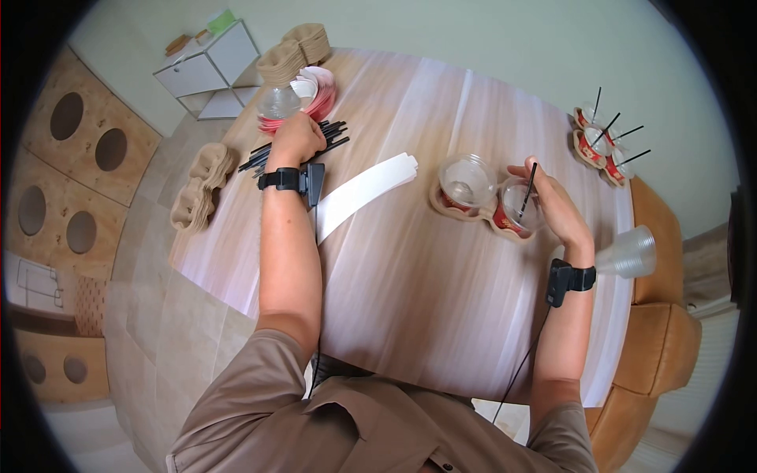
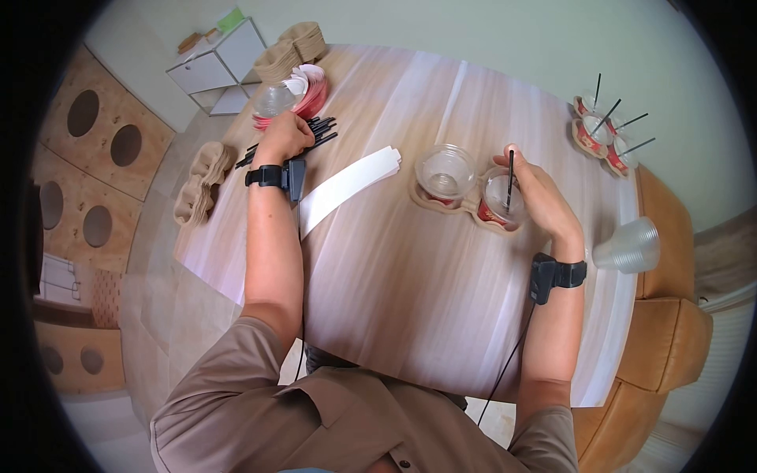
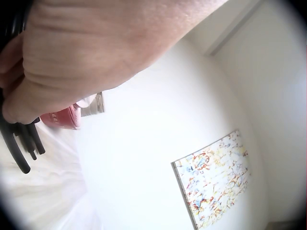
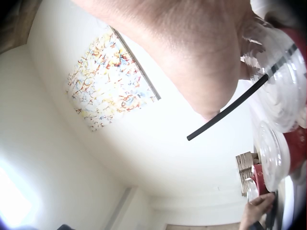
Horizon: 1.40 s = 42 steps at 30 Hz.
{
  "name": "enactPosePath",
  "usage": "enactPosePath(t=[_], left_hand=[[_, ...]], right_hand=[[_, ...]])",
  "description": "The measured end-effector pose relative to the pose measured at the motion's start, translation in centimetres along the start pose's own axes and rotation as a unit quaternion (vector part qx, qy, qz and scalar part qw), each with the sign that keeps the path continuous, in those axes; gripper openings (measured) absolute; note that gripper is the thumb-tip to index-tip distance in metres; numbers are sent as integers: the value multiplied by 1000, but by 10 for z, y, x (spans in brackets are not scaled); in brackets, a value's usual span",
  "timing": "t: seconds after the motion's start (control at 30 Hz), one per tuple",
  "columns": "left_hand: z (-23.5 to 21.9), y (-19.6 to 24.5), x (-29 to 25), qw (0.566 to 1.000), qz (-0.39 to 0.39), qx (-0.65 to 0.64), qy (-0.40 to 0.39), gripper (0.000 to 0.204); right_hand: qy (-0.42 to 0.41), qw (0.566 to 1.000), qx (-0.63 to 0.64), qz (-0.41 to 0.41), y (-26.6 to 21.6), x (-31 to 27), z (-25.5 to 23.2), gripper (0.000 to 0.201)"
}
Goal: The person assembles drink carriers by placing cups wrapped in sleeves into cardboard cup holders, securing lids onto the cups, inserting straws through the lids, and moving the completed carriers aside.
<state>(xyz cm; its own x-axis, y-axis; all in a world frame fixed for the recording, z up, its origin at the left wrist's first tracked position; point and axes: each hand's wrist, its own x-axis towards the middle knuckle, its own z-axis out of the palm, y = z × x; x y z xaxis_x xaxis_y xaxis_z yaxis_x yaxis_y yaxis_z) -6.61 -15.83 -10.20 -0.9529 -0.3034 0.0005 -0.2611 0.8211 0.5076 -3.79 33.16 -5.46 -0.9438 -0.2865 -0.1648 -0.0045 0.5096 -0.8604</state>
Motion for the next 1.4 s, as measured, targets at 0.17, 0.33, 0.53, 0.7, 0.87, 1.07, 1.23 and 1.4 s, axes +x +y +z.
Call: enactPosePath(t=[0.17, 0.33, 0.53, 0.7, 0.87, 1.07, 1.23, 1.4], left_hand=[[1, -6, 4, 999, -17, -31, -21, 8], [3, -4, 1, 999, 30, -8, 10, 8], [3, -8, 3, 999, 13, -37, -29, 8], [0, -5, 3, 998, -6, -45, -50, 9], [-2, 3, -1, 998, 1, -28, -50, 9], [0, 1, 1, 998, -11, -33, -58, 11], [5, -2, 3, 999, 23, -7, -46, 15], [7, 7, 1, 999, 23, 36, -31, 18]], right_hand=[[-3, 1000, -2, -5, 3, 2, -1, 95], [4, 1000, -9, -7, 4, 2, 0, 94], [2, 1000, -12, -11, 3, 2, 1, 93], [4, 1000, -16, -13, 8, 4, -1, 93], [-7, 1000, -11, -10, 8, 5, -1, 93], [-9, 1000, 0, -9, 5, 4, 0, 89], [-10, 1000, 1, -10, 7, 5, 0, 88], [-9, 1000, -4, -13, 8, 6, 0, 87]])
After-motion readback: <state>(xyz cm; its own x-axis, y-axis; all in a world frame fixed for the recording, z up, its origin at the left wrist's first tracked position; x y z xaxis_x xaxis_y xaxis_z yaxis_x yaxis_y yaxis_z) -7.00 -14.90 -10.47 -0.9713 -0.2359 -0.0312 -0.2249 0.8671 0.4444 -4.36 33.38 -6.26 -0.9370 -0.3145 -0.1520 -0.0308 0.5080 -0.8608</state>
